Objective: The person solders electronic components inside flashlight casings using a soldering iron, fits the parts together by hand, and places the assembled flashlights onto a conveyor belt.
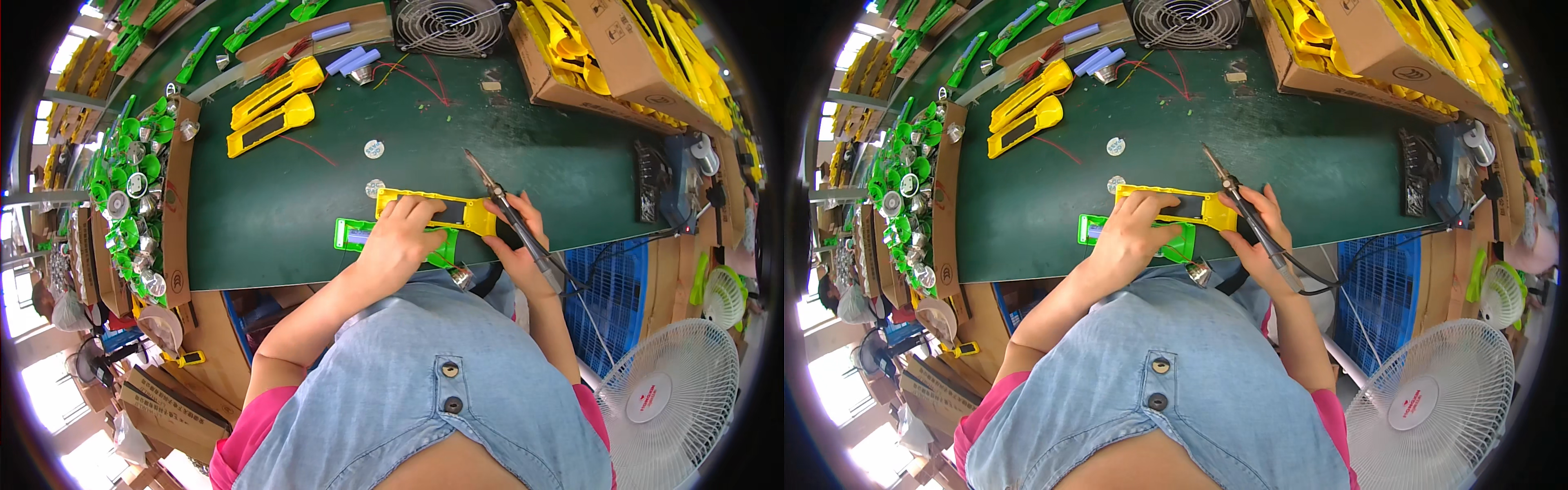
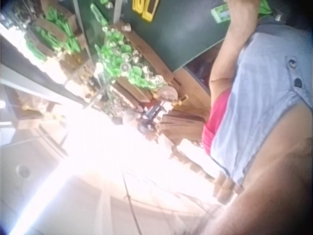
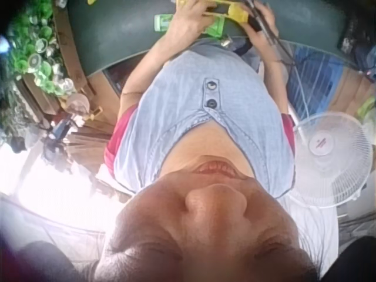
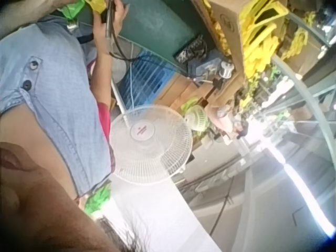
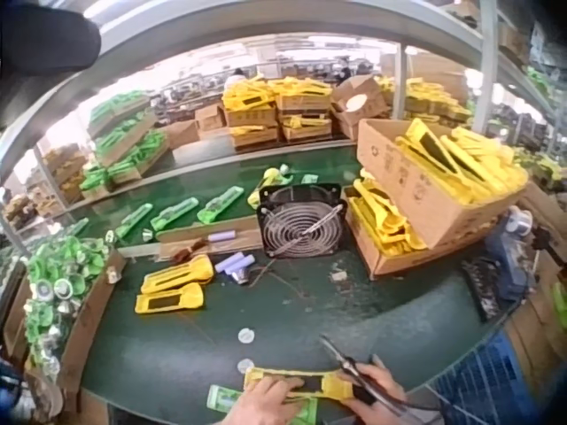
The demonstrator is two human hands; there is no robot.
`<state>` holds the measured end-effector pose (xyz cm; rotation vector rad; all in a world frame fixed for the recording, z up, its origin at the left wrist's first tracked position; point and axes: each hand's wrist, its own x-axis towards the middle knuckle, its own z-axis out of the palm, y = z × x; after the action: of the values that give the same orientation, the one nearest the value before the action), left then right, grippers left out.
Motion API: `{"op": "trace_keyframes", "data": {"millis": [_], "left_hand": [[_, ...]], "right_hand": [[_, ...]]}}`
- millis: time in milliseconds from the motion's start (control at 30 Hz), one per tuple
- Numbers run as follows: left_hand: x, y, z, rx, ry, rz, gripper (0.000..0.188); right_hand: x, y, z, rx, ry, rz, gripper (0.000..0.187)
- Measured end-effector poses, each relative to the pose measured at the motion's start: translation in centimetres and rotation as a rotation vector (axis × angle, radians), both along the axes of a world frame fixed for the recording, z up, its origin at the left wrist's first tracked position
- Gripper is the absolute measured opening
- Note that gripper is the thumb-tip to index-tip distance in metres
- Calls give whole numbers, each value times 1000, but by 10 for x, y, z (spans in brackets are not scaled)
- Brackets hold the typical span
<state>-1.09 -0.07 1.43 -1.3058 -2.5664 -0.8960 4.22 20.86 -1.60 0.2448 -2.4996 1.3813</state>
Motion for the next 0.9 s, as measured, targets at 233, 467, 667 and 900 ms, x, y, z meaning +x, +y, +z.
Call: {"op": "trace_keyframes", "data": {"millis": [233,467,667,900], "left_hand": [[1,6,-12,57,-59,177,4],[-6,9,-20,-109,-108,301,4],[-11,10,-15,-178,-119,294,4],[-11,11,-15,-153,-140,296,5]], "right_hand": [[-15,-10,0,5,-13,121,53],[-20,7,14,59,277,119,31],[-26,23,18,-348,47,92,14],[-31,20,0,-382,-109,73,12]]}}
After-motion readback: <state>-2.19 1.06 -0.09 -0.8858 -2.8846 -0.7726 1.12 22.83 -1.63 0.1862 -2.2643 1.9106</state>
